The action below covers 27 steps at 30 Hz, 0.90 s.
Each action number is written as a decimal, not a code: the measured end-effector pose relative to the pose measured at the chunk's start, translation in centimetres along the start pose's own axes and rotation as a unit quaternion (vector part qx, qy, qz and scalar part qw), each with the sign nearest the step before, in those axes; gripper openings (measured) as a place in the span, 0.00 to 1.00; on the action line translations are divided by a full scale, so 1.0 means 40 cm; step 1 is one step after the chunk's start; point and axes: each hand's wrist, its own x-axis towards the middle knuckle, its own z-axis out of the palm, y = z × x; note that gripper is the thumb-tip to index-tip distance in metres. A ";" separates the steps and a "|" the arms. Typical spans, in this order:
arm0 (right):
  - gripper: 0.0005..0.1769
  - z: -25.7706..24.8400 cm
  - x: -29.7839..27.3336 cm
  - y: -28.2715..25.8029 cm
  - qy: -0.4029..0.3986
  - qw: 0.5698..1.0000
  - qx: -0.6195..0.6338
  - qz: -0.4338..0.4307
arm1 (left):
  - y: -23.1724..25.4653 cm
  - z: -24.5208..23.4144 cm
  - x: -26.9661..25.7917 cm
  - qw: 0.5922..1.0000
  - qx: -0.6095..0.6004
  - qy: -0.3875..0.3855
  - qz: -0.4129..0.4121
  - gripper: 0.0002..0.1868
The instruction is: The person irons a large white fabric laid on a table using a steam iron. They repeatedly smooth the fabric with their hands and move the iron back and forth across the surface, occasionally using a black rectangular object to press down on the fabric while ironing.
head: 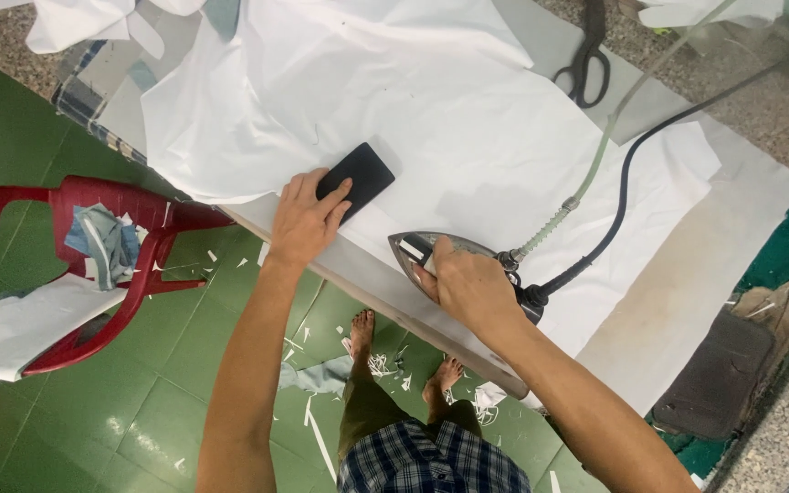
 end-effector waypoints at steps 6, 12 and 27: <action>0.23 -0.014 -0.076 0.033 -0.010 0.999 0.011 0.034 | 0.002 -0.012 0.003 1.000 0.009 -0.002 0.009 0.18; 0.26 -0.022 -0.080 0.035 -0.048 0.997 0.018 0.064 | 0.005 -0.022 0.012 1.000 -0.013 -0.008 0.000 0.17; 0.28 -0.003 -0.093 0.040 -0.059 0.991 0.074 0.090 | 0.019 -0.031 0.032 0.993 -0.016 -0.117 0.016 0.36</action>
